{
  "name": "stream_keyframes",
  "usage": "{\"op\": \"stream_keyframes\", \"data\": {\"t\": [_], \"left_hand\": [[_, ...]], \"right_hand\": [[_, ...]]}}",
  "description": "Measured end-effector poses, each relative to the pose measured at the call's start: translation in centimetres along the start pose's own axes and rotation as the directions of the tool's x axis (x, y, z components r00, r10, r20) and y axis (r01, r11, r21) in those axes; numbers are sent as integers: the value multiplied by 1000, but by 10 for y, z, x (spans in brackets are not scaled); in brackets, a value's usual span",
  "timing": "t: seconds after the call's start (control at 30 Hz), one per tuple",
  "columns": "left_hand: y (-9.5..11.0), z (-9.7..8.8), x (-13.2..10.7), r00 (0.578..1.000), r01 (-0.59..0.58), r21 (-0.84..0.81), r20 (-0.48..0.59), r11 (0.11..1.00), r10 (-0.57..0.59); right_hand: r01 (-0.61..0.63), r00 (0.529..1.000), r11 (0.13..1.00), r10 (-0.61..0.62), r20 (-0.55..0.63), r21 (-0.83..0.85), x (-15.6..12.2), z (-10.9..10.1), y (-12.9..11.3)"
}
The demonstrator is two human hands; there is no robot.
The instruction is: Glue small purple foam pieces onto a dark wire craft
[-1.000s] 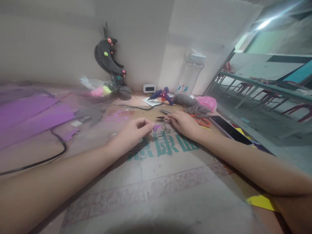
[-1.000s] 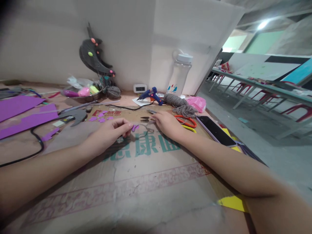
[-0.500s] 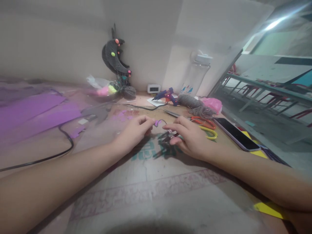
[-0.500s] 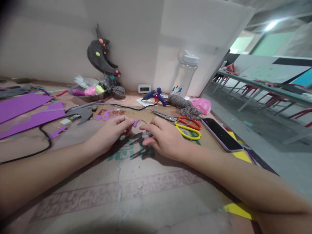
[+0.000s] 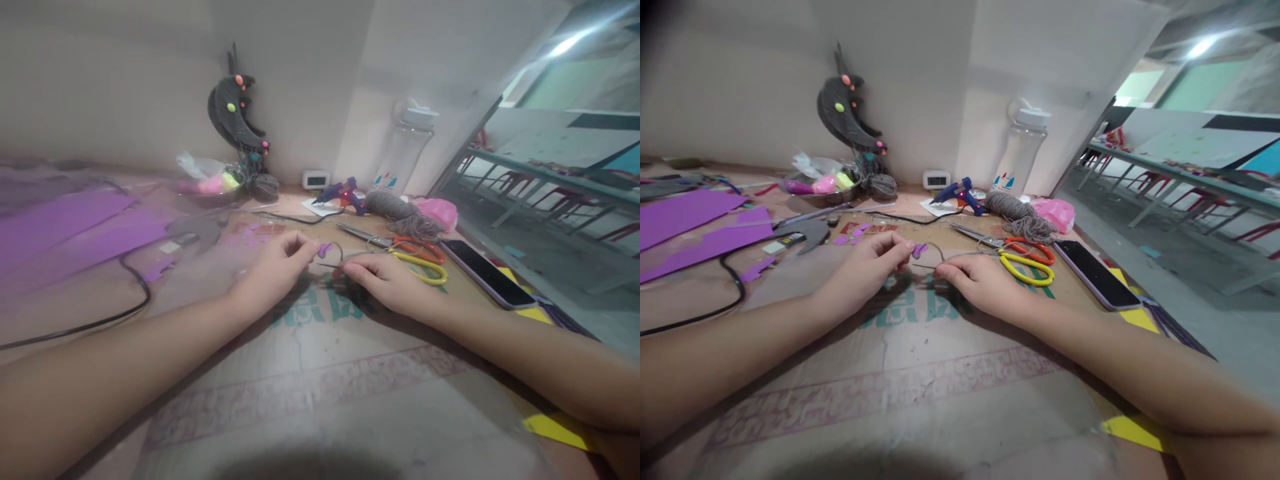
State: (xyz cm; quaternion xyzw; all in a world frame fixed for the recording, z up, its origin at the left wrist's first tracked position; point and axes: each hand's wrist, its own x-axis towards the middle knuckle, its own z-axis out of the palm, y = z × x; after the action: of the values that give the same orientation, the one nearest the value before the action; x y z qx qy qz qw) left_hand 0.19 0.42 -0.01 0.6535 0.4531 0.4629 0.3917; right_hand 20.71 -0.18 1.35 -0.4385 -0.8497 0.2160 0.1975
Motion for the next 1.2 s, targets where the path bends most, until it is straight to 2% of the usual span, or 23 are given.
{"op": "stream_keyframes", "data": {"t": [0.27, 0.43, 0.57, 0.77, 0.9, 1.07, 1.2], "left_hand": [[4, 0, -3, 1000, -6, 18, 28, 1000, 6], [5, 1, -3, 1000, -14, 51, 11, 999, 13], [3, 1, -3, 1000, -18, 53, 7, 998, 18], [5, 1, -3, 1000, -11, 50, 1, 999, 11], [6, 1, -4, 1000, -9, 47, 7, 999, 9], [6, 2, -3, 1000, -9, 38, 10, 999, 8], [6, 2, -3, 1000, -6, 25, 3, 1000, 6]], "right_hand": [[-106, 994, 983, 105, 13, 149, 1, 0, -2], [-157, 987, 972, 160, 1, 177, 0, 1, 0], [-231, 973, 947, 230, 33, 222, -1, 2, 2], [-278, 961, 928, 270, 64, 250, -2, 4, 2], [-254, 967, 940, 248, 53, 230, 0, 3, 1], [-105, 994, 979, 102, 26, 175, 3, 2, -1], [-84, 996, 981, 82, 19, 177, 2, 2, -4]]}}
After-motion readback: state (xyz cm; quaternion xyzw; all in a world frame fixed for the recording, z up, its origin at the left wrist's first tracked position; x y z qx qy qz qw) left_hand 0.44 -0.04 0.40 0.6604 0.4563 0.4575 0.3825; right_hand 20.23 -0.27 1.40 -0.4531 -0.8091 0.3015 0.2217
